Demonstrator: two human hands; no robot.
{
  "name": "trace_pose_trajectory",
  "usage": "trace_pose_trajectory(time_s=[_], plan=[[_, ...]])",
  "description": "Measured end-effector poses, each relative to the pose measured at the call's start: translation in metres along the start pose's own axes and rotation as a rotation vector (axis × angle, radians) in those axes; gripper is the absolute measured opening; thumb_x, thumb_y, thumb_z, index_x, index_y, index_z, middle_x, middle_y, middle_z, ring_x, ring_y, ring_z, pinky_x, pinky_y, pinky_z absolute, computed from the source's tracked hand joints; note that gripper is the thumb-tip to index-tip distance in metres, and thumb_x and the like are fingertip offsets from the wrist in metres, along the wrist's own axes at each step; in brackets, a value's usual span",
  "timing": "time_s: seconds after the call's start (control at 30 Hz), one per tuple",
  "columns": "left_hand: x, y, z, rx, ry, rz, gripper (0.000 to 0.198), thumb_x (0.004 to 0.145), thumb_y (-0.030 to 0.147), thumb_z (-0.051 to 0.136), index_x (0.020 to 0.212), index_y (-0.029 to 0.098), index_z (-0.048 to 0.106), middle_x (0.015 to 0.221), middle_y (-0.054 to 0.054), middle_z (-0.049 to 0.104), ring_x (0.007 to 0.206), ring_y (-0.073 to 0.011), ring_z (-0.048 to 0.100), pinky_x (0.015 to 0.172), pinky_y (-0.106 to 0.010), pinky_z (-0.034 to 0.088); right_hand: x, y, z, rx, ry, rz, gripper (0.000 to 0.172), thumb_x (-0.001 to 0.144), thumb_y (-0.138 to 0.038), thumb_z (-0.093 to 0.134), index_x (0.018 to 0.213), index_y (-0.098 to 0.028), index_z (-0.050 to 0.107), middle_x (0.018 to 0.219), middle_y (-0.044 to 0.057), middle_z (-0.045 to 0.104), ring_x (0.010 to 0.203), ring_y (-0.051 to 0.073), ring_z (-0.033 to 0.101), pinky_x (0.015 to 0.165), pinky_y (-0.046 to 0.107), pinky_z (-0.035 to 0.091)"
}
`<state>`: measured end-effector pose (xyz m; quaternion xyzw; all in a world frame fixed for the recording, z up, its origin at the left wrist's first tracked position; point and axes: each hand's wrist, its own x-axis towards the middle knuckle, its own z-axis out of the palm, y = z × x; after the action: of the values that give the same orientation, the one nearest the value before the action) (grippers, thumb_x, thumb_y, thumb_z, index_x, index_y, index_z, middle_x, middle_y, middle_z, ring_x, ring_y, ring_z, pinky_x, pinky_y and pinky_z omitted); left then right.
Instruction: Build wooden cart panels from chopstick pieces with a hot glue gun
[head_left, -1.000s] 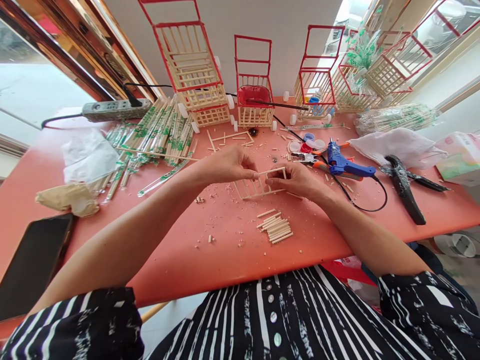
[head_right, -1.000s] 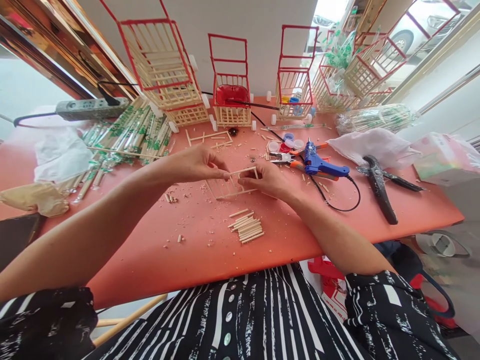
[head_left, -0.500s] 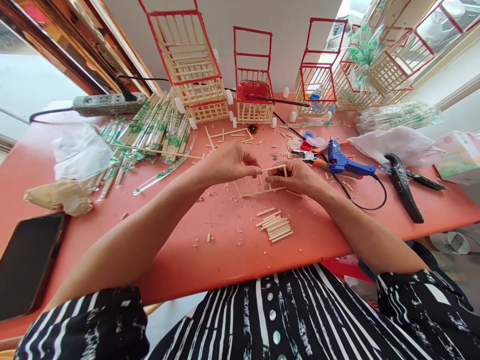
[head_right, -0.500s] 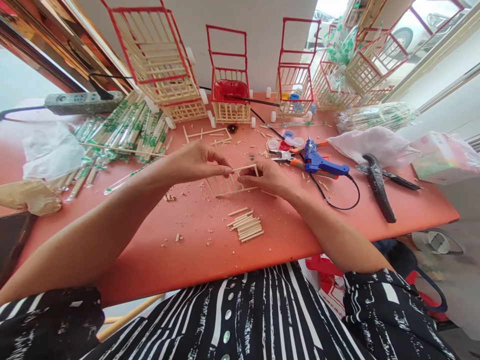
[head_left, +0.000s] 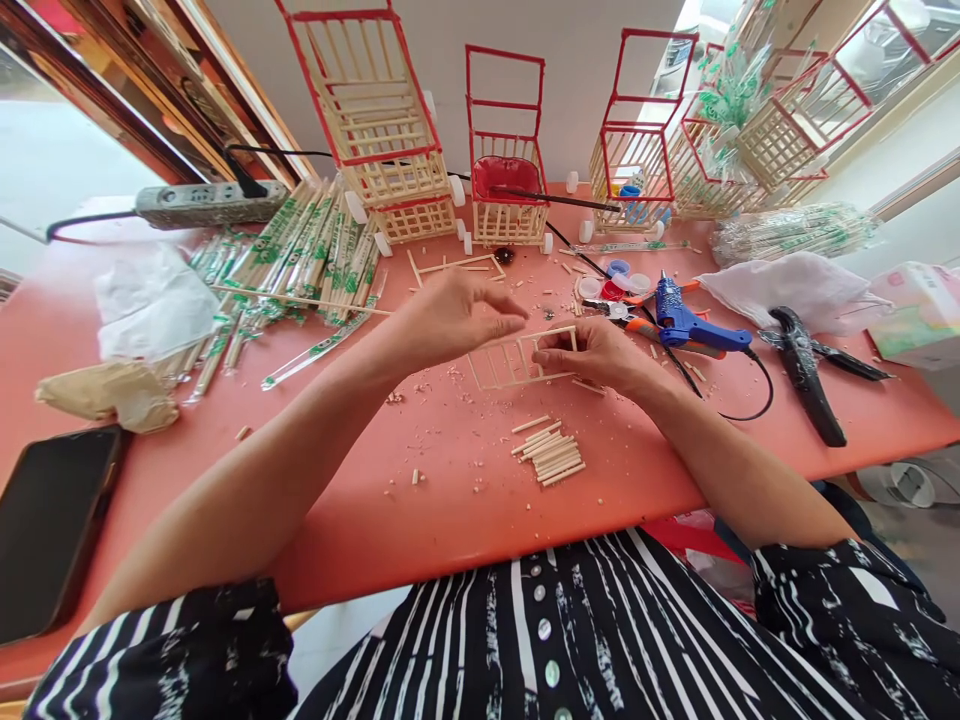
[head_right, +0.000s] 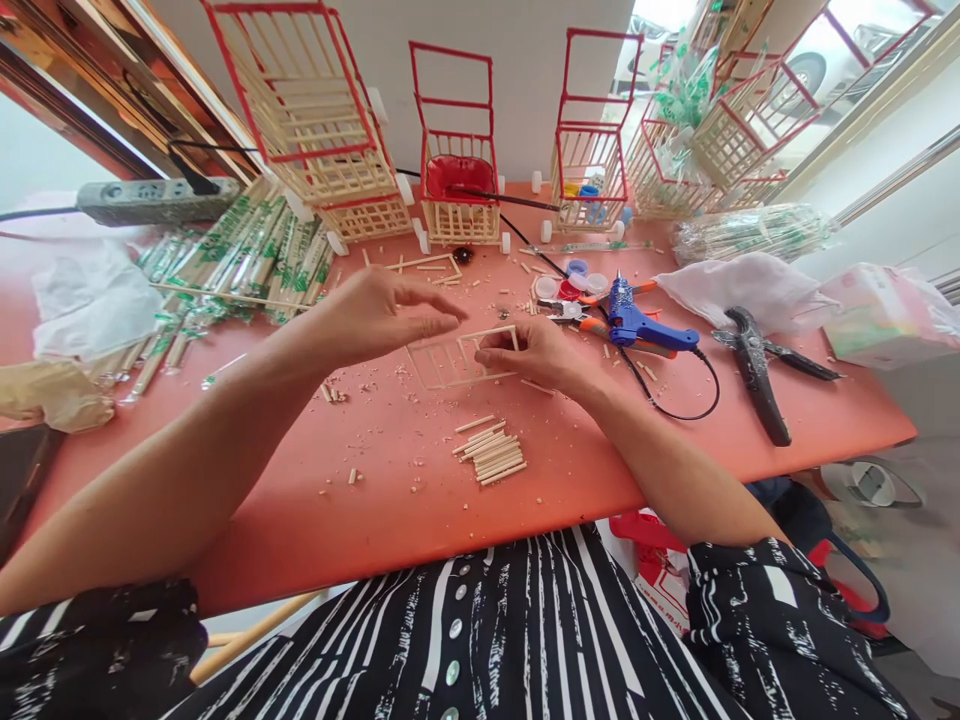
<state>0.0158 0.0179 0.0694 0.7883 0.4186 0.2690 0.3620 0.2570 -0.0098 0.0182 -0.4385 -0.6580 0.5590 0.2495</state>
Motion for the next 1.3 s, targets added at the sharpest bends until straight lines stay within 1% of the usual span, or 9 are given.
trace_pose_trajectory(time_s=[0.1,0.17,0.23,0.3,0.37,0.47,0.67,0.93,1.3], plan=[[-0.013,0.012,-0.003,-0.087,0.345,0.077,0.013,0.093,0.033,0.077,0.094,0.023,0.086,0.103,-0.005,0.086,0.097,-0.0207,0.074,0.094,-0.037,0.056,0.000,0.001,-0.006,0.047,0.095,0.015,0.041,0.082,-0.053,0.086,0.081,-0.016,0.070,0.065,-0.004,0.053,0.055,0.007,0.037,0.050,0.026,0.023],[-0.028,0.017,0.002,-0.187,0.477,0.041,0.017,0.096,0.038,0.079,0.092,0.023,0.084,0.096,-0.003,0.084,0.088,-0.0182,0.071,0.083,-0.034,0.056,-0.001,-0.001,-0.009,0.097,0.156,-0.004,0.043,0.081,-0.056,0.087,0.082,-0.016,0.070,0.066,-0.004,0.052,0.056,0.007,0.037,0.048,0.025,0.025],[-0.044,0.016,0.015,-0.398,0.445,-0.031,0.020,0.090,0.039,0.085,0.082,0.021,0.081,0.075,-0.001,0.076,0.067,-0.0138,0.064,0.063,-0.030,0.052,-0.002,-0.005,-0.012,0.144,0.198,-0.041,0.046,0.082,-0.058,0.087,0.080,-0.016,0.069,0.065,-0.005,0.049,0.057,0.007,0.036,0.048,0.025,0.027],[-0.056,0.011,0.033,-0.628,0.227,-0.225,0.027,0.083,0.044,0.091,0.077,0.019,0.080,0.067,-0.003,0.073,0.058,-0.0129,0.063,0.055,-0.028,0.050,-0.004,-0.009,-0.012,0.178,0.227,-0.083,0.049,0.081,-0.061,0.088,0.079,-0.017,0.068,0.065,-0.005,0.048,0.058,0.008,0.036,0.048,0.024,0.030],[-0.060,0.004,0.052,-0.875,0.132,-0.407,0.034,0.071,0.044,0.099,0.082,0.017,0.082,0.074,-0.005,0.077,0.064,-0.0147,0.069,0.057,-0.026,0.054,-0.004,-0.012,-0.009,0.202,0.236,-0.109,0.052,0.079,-0.064,0.089,0.079,-0.017,0.067,0.067,-0.005,0.049,0.059,0.008,0.038,0.049,0.024,0.032],[-0.053,-0.002,0.071,-1.102,0.131,-0.521,0.043,0.060,0.031,0.106,0.094,0.016,0.085,0.091,-0.008,0.083,0.073,-0.0150,0.075,0.065,-0.026,0.060,-0.004,-0.014,-0.004,0.213,0.224,-0.114,0.054,0.077,-0.066,0.091,0.080,-0.017,0.067,0.069,-0.004,0.053,0.059,0.008,0.041,0.050,0.025,0.035],[-0.034,0.001,0.084,-1.233,0.168,-0.469,0.037,0.061,0.026,0.105,0.089,0.013,0.084,0.087,-0.009,0.084,0.076,-0.0166,0.078,0.072,-0.028,0.062,-0.004,-0.014,0.001,0.169,0.216,-0.113,0.053,0.081,-0.065,0.088,0.077,-0.018,0.064,0.069,-0.004,0.052,0.061,0.009,0.041,0.054,0.026,0.033],[-0.035,-0.004,0.092,-1.208,0.251,-0.443,0.040,0.055,0.034,0.107,0.080,0.015,0.084,0.080,-0.006,0.082,0.074,-0.0150,0.076,0.070,-0.026,0.058,-0.003,-0.009,0.000,0.156,0.214,-0.100,0.054,0.080,-0.069,0.084,0.080,-0.019,0.065,0.069,-0.005,0.048,0.062,0.010,0.036,0.056,0.028,0.028],[-0.035,-0.009,0.094,-1.176,0.287,-0.434,0.044,0.053,0.041,0.108,0.081,0.016,0.085,0.081,-0.006,0.083,0.075,-0.0162,0.077,0.073,-0.028,0.062,-0.004,-0.011,0.006,0.209,0.229,-0.131,0.046,0.081,-0.060,0.086,0.081,-0.017,0.071,0.079,0.000,0.063,0.075,0.013,0.051,0.072,0.029,0.040]])
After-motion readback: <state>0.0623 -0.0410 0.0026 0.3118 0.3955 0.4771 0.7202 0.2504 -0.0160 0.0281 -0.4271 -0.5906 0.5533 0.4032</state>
